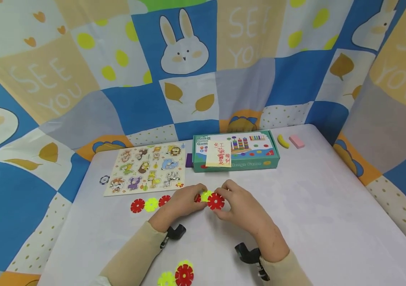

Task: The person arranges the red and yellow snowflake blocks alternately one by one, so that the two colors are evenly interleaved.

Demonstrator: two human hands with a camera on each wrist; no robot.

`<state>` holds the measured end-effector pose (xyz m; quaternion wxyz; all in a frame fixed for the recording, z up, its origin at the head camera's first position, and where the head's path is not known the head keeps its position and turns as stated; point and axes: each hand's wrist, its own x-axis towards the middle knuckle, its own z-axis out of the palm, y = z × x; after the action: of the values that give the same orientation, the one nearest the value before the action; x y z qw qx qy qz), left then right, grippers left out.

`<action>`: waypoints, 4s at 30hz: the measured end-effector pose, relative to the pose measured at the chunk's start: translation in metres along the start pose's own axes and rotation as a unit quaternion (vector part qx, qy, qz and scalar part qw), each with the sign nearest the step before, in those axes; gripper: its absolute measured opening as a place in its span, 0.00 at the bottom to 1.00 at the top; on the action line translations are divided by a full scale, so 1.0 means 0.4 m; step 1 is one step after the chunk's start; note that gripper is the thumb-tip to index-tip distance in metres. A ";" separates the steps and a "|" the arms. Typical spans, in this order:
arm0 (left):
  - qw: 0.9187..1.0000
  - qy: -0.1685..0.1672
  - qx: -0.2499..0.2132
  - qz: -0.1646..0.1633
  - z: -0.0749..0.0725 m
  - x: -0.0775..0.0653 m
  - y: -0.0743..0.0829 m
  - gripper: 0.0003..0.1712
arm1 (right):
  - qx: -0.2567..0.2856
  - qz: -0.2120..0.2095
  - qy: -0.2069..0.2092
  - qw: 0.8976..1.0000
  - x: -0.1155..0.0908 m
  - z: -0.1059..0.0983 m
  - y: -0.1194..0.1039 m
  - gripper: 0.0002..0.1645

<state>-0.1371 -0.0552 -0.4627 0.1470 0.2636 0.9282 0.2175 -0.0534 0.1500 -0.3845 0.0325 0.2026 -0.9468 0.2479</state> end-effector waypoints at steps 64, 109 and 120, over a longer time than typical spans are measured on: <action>0.998 -0.051 0.034 0.034 -0.028 0.046 0.064 0.34 | -0.008 0.164 -0.055 0.985 0.033 0.087 0.113 0.18; 0.993 -0.078 0.024 0.080 0.003 0.075 0.051 0.29 | -0.008 -0.092 -0.174 0.980 -0.139 0.147 0.021 0.31; 0.994 -0.070 0.025 0.085 0.005 0.082 0.045 0.30 | 0.039 0.092 -0.104 0.990 -0.089 0.137 0.035 0.27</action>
<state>-0.1557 -0.0228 -0.4608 0.1863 0.3598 0.8949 0.1872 -0.0244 0.1478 -0.4445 -0.0973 0.1405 -0.9492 0.2641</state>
